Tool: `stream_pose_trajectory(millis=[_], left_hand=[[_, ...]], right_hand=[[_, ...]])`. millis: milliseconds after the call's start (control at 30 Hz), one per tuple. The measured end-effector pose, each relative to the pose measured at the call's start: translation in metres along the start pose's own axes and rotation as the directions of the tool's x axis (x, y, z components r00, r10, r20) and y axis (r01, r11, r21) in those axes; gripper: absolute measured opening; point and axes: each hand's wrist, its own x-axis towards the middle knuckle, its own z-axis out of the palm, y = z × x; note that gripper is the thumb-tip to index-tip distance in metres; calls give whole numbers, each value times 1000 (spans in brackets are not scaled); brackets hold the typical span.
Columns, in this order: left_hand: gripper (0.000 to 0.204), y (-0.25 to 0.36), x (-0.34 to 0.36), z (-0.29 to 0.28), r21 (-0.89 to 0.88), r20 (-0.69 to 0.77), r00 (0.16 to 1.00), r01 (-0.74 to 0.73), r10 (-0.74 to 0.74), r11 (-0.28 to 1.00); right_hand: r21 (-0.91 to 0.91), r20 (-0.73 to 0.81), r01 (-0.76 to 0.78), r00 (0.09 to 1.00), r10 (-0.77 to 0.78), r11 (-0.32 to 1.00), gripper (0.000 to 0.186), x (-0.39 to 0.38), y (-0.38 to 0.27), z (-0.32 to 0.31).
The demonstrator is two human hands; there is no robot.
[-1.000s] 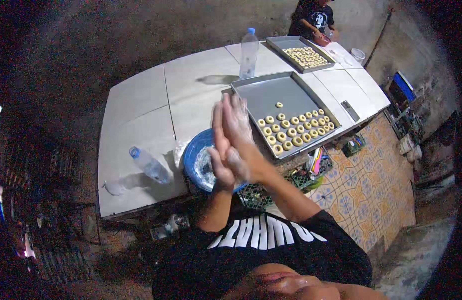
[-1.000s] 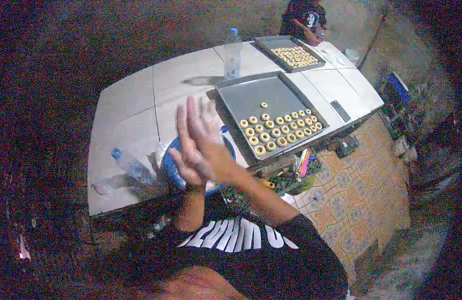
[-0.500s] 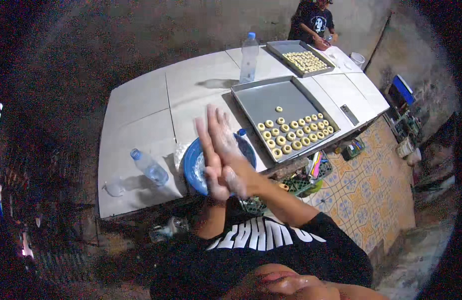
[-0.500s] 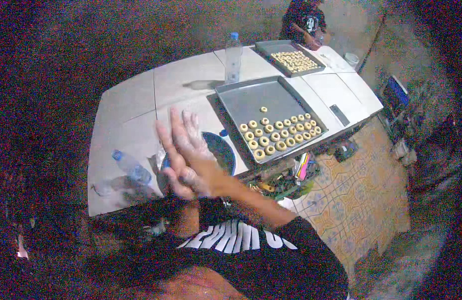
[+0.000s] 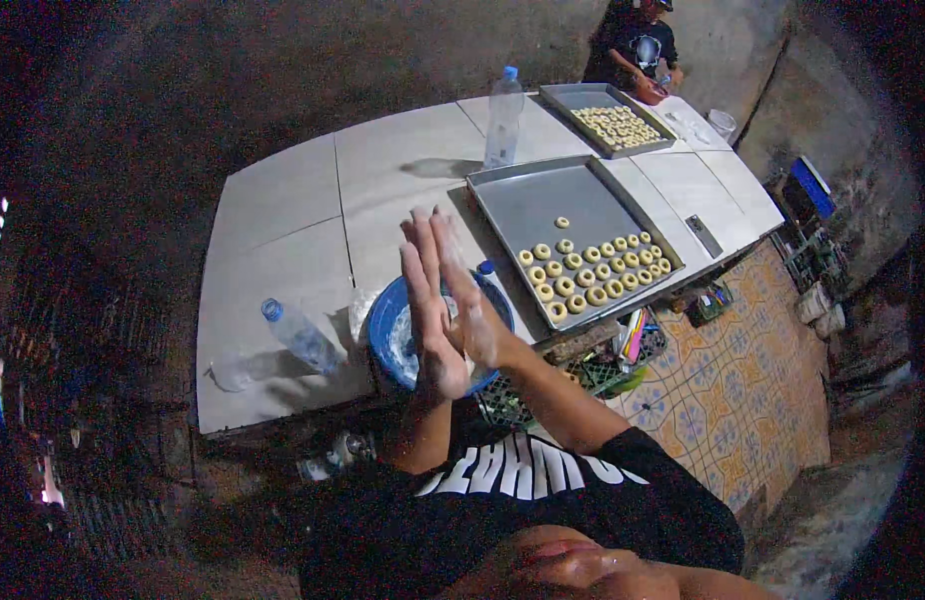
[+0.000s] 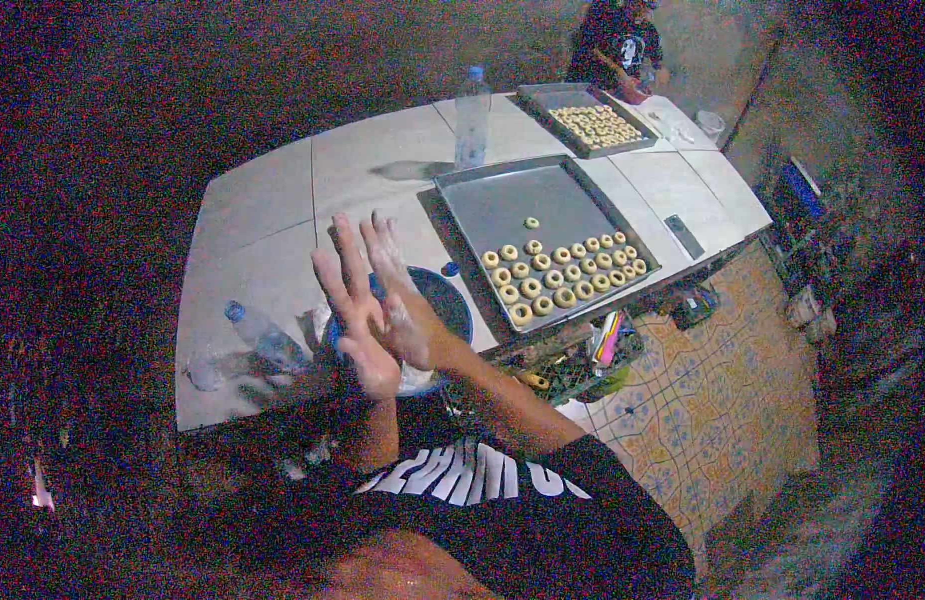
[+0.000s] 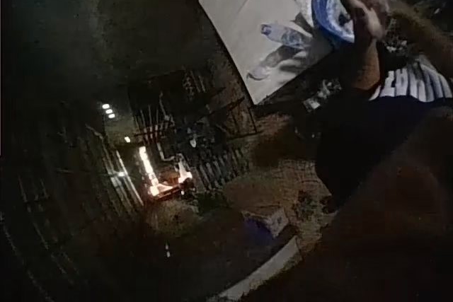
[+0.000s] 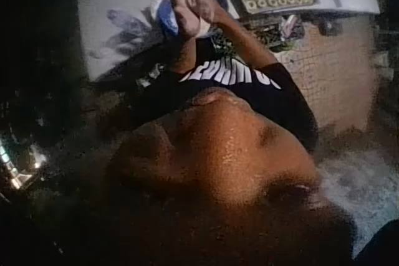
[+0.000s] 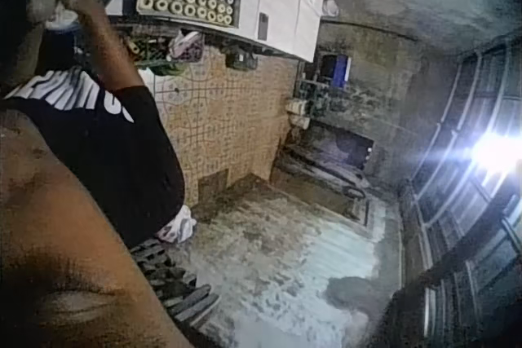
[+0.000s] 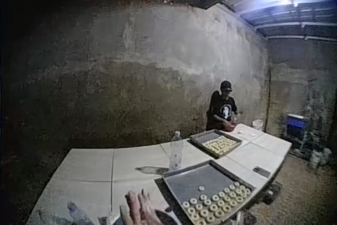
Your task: The person shapes dough pieces into rings by hand and arranges them on a baking tray. The person then rubs flour between their hands and shapes additional dough pieces into rings.
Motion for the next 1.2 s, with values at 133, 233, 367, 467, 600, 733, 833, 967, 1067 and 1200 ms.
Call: stream_pose_trajectory(millis=[133,233,367,467,600,733,833,967,1067,1200], left_hand=[[103,-9,-3,-10,147,-152,966,233,-211,961],[100,-23,-6,-10,407,77,978,145,-192,902],[91,-22,-14,11,345,222,962,74,-158,936],[92,-12,-7,14,316,119,987,68,-110,946],[94,-41,-5,6,266,-95,968,250,-233,931],[88,-69,-23,12,311,-48,923,376,-381,873],[91,-47,-21,17,297,165,953,197,-253,935],[92,-30,-14,22,205,180,969,134,-172,970],[90,-53,-25,17,248,71,963,235,-259,940],[88,-72,-37,18,273,-3,938,335,-347,902]], right_hand=[[231,0,-107,994,110,967,104,-11,-12,12],[199,-107,1,994,21,980,104,9,-39,-11],[106,-282,-1,959,31,994,103,28,6,-38],[59,-176,13,984,-2,998,99,17,14,-30],[187,-121,-104,984,128,977,95,-10,37,-11],[464,-199,-88,959,200,881,111,7,38,-28],[412,-237,-56,957,167,909,105,9,41,-46],[249,-125,-183,968,219,951,102,-20,51,-37],[454,-109,-220,948,299,863,101,-47,40,-13],[624,-206,-148,916,344,767,95,-57,38,-25]])
